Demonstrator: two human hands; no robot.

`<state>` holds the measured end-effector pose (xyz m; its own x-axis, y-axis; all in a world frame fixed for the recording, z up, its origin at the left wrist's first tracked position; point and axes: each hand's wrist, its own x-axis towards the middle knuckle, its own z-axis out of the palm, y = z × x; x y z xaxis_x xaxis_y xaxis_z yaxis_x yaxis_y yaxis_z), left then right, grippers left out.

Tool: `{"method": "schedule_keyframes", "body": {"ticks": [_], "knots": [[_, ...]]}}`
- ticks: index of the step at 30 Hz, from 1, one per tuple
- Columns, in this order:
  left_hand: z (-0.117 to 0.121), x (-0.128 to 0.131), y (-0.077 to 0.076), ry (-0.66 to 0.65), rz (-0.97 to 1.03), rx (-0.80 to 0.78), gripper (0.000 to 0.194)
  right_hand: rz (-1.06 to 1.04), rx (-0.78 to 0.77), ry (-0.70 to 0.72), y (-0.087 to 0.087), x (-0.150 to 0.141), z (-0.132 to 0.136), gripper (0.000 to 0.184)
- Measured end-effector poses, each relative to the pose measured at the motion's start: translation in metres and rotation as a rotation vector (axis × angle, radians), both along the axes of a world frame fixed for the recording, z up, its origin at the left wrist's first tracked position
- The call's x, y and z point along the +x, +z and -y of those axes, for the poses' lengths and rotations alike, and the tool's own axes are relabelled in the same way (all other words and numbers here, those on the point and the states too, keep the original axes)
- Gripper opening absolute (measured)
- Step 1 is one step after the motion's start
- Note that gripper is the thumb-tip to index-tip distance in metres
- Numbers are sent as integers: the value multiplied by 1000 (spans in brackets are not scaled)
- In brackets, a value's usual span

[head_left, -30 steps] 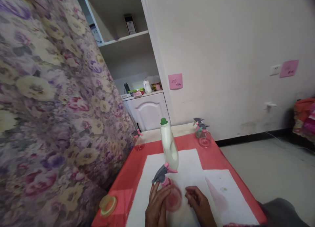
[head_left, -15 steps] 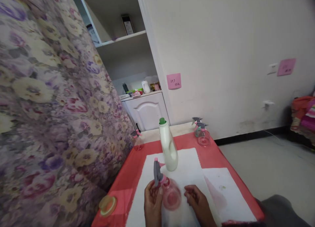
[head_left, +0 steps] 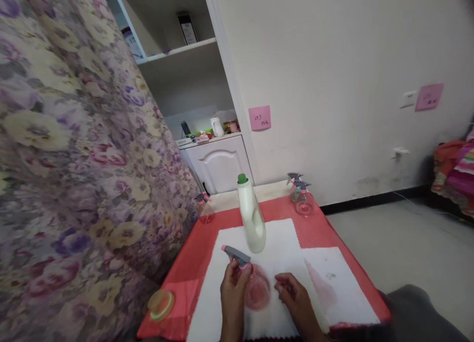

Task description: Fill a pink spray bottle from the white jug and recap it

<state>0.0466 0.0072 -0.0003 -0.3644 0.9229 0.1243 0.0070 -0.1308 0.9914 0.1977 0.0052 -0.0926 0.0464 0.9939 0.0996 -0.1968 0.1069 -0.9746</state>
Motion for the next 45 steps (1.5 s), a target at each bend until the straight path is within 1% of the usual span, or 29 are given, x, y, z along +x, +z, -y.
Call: {"method": "schedule_keyframes", "body": {"ticks": [5, 7, 10, 12, 15, 19, 24, 29, 32, 37, 39, 41, 45], "knots": [[-2, -2, 0, -40, -51, -18, 42, -5, 13, 12, -2, 1, 1, 29], [-1, -5, 3, -90, -77, -31, 43, 3, 17, 16, -3, 2, 1, 29], [2, -10, 10, -199, -108, -26, 43, 13, 22, 23, -2, 2, 0, 31], [4, -13, 14, -235, -121, -24, 46, 23, 19, 25, -2, 2, 0, 31], [6, -16, 17, -239, -172, -7, 50, 35, 14, 26, -1, 2, 0, 31], [9, -20, 13, -254, -251, 12, 44, 50, 22, 20, -2, 2, 1, 30], [10, -15, 3, -221, -188, -18, 46, 70, 30, 19, -3, 1, 1, 27], [2, -9, -5, -153, -110, -12, 48, 67, 27, 32, -1, 1, 4, 23], [-2, -12, -1, -186, -123, -18, 47, 75, 21, 36, 0, 1, 4, 23], [1, -20, 16, -299, -242, -9, 40, 109, 35, 48, -1, 2, 2, 23], [2, -20, 21, -330, -279, -3, 38, 109, 30, 52, -2, 1, 1, 24], [4, -20, 22, -356, -286, -7, 39, 105, 28, 45, -4, 1, 1, 23], [5, -19, 15, -320, -234, -16, 45, 81, 31, 32, -4, 1, 2, 24]]}}
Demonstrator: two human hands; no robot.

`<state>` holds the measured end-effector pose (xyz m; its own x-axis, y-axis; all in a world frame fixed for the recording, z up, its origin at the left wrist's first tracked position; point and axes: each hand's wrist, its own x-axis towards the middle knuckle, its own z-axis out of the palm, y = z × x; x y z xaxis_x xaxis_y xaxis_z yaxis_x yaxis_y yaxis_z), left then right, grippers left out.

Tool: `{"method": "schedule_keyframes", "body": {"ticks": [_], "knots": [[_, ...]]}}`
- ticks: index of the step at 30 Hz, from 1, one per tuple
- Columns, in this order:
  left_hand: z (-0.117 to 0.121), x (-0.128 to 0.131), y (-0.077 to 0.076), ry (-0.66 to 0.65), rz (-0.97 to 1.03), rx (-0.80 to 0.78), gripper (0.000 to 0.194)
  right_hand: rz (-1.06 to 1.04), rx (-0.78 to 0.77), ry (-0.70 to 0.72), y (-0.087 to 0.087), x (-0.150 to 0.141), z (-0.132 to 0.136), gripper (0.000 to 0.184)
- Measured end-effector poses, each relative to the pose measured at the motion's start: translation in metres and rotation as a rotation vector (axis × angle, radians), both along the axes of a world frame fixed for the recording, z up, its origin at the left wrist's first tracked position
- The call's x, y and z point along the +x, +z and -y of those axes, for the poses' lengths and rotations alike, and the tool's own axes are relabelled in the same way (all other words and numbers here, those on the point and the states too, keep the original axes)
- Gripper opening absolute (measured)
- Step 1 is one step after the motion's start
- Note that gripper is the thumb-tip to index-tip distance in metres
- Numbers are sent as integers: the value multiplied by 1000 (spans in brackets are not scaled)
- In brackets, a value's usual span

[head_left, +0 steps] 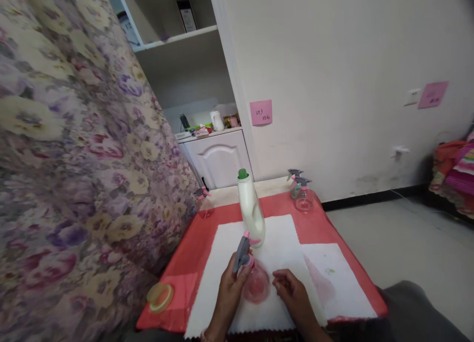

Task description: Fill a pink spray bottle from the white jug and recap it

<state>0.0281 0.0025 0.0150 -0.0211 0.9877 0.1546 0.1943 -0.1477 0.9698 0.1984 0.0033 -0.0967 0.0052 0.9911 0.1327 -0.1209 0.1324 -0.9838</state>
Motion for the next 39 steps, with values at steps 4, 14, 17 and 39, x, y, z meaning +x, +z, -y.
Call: {"method": "schedule_keyframes", "body": {"ticks": [4, 14, 17, 39], "knots": [[-1, -1, -11, 34, 54, -14, 44, -11, 31, 22, 17, 3, -3, 24], [-1, -2, -11, -113, 46, 71, 53, 142, 337, 143, 85, -16, -16, 29], [0, -3, -12, -117, 10, 121, 50, 149, 328, 140, 84, -26, -16, 34], [1, 5, -7, 143, 133, -67, 44, 123, 328, 77, 40, -45, -20, 74]]}}
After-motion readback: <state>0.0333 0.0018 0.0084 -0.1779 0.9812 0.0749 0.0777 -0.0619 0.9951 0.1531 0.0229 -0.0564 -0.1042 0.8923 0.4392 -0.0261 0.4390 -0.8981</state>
